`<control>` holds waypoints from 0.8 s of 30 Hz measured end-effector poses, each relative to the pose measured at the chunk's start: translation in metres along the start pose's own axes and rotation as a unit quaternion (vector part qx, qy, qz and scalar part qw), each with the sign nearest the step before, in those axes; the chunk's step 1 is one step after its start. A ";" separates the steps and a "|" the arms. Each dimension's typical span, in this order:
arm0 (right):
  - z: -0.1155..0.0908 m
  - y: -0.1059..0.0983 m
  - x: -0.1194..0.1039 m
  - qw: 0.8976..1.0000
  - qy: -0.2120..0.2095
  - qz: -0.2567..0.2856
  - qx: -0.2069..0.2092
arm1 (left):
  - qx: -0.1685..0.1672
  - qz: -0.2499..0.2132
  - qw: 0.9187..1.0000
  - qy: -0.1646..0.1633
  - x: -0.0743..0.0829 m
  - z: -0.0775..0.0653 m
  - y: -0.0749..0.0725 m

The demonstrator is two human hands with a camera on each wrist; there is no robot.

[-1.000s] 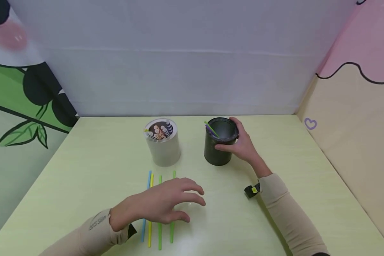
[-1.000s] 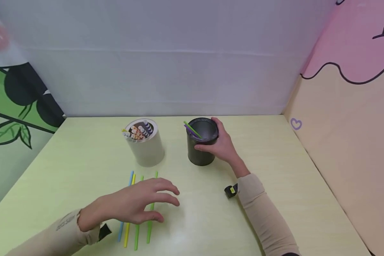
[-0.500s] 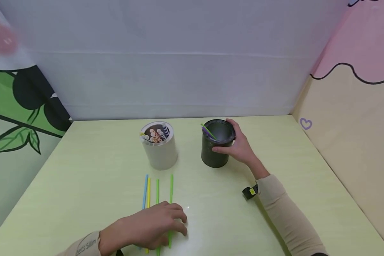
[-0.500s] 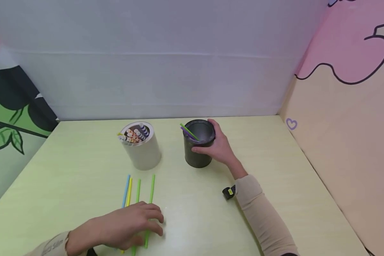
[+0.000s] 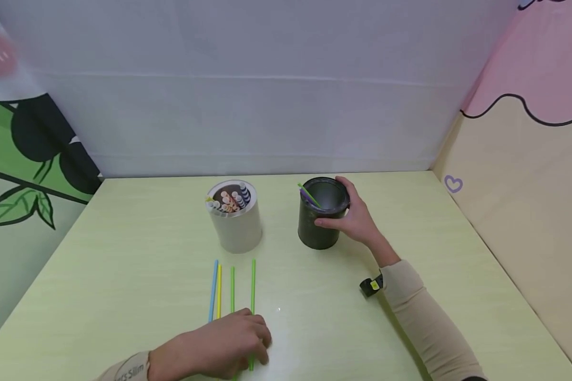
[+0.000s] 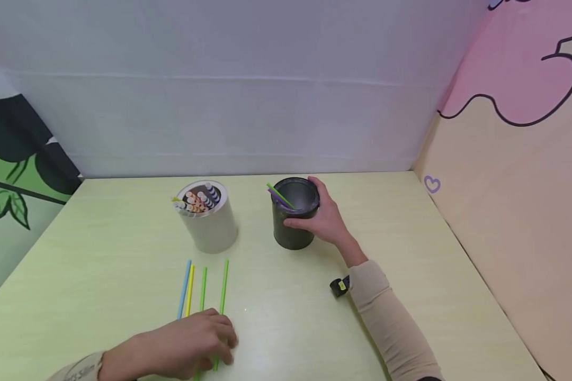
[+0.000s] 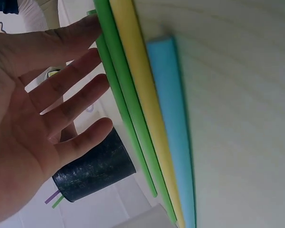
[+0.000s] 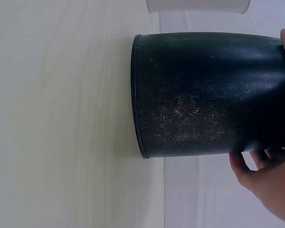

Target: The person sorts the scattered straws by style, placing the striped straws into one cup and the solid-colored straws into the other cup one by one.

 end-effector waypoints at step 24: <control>0.000 0.001 0.000 1.000 -0.001 -0.005 0.005 | 0.017 0.028 0.999 0.024 0.001 0.003 0.006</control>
Point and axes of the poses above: each hand's wrist, its own z-axis towards the middle knuckle, its own y-axis out of the palm, x = y × z, the point moved 1 cm from there along z, towards the middle knuckle, and after that the axes turned 2 degrees about -y, right-handed, at the moved point
